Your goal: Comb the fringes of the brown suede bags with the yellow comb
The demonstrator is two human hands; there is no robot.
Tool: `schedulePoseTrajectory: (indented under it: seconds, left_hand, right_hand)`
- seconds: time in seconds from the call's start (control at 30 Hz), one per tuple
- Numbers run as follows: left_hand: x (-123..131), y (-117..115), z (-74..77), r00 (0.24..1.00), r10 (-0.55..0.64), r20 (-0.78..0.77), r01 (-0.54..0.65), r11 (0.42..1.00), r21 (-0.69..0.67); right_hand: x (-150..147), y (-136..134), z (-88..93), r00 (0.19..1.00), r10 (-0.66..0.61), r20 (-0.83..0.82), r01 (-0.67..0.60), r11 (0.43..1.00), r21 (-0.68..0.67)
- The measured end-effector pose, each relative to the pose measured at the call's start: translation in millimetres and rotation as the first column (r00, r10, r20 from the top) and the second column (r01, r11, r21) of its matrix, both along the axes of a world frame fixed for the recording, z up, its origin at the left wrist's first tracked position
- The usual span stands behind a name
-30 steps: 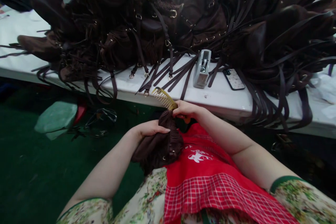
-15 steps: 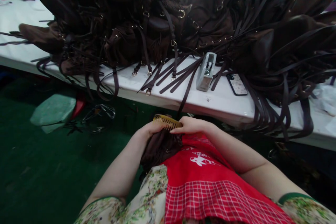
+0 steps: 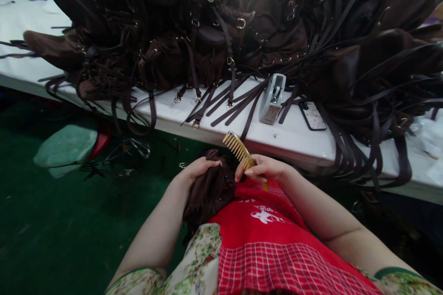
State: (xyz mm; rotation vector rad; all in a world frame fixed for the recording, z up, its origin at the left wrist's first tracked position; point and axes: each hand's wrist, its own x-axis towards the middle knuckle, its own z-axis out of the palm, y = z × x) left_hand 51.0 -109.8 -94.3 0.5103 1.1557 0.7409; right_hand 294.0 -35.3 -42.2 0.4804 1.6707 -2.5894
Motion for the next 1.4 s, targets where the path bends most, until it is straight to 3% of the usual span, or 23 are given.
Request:
schedulePoseTrajectory:
  seconds: [0.1,0.2,0.3,0.37,0.5,0.6,0.7,0.9,1.03,1.13,1.23,1.3,1.4]
  left_hand:
    - [1.6,0.6,-0.3,1.0,0.003,-0.003,-0.003,1.0,0.018]
    - [1.8,-0.5,0.3,1.0,-0.019,0.007,0.018,0.999,0.042]
    - [-0.4,-3.1,-0.8,0.999,-0.029,0.019,0.027,0.997,0.066]
    - [-1.4,-6.0,-1.6,1.0,-0.017,0.022,0.015,0.997,0.078]
    - [5.5,-17.9,1.7,1.0,0.007,-0.022,-0.004,0.993,0.114]
    - [20.3,-31.2,6.9,0.997,-0.081,-0.02,0.083,0.982,0.169]
    - [36.1,-42.7,7.3,0.981,-0.176,-0.077,0.19,0.954,0.233]
    - [47.0,-48.4,-1.3,0.942,-0.231,-0.245,0.302,0.9,0.313]
    - [51.1,-44.2,5.6,0.814,-0.307,-0.493,0.495,0.81,0.313]
    - [55.9,-42.0,10.1,0.719,-0.363,-0.593,0.604,0.748,0.275]
    - [57.4,-41.9,9.5,0.702,-0.37,-0.608,0.623,0.732,0.275]
    - [54.1,-43.2,7.4,0.765,-0.347,-0.542,0.564,0.768,0.304]
    - [42.7,-47.3,3.7,0.91,-0.304,-0.282,0.38,0.882,0.277]
  right_hand:
    - [-1.7,0.5,-5.6,0.95,-0.269,0.157,0.243,0.955,0.17]
    - [-6.7,-5.8,-15.1,0.848,-0.482,0.22,0.34,0.813,0.472]
    - [-14.8,-19.5,-21.2,0.835,-0.532,0.141,0.199,0.529,0.825]
    - [-23.0,-30.0,-23.0,0.87,-0.471,0.147,0.036,0.357,0.933]
    - [-42.1,-41.6,-26.2,0.897,-0.321,0.303,-0.25,0.195,0.948]
    - [-51.7,-40.7,-32.2,0.875,-0.252,0.414,-0.392,0.136,0.91]
    - [-55.7,-39.2,-41.7,0.853,-0.208,0.479,-0.46,0.135,0.877]
    - [-58.2,-41.0,-55.5,0.776,-0.339,0.532,-0.488,0.213,0.847]
    - [-57.4,-43.0,-55.7,0.749,-0.383,0.541,-0.478,0.254,0.841]
    - [-56.1,-44.4,-56.7,0.735,-0.396,0.551,-0.465,0.299,0.834]
    - [-52.7,-40.1,-59.3,0.75,-0.364,0.552,-0.442,0.343,0.829]
    - [-47.8,-32.2,-60.3,0.831,-0.246,0.498,-0.364,0.436,0.823]
    - [-37.0,-15.7,-59.1,0.923,-0.153,0.353,-0.168,0.666,0.727]
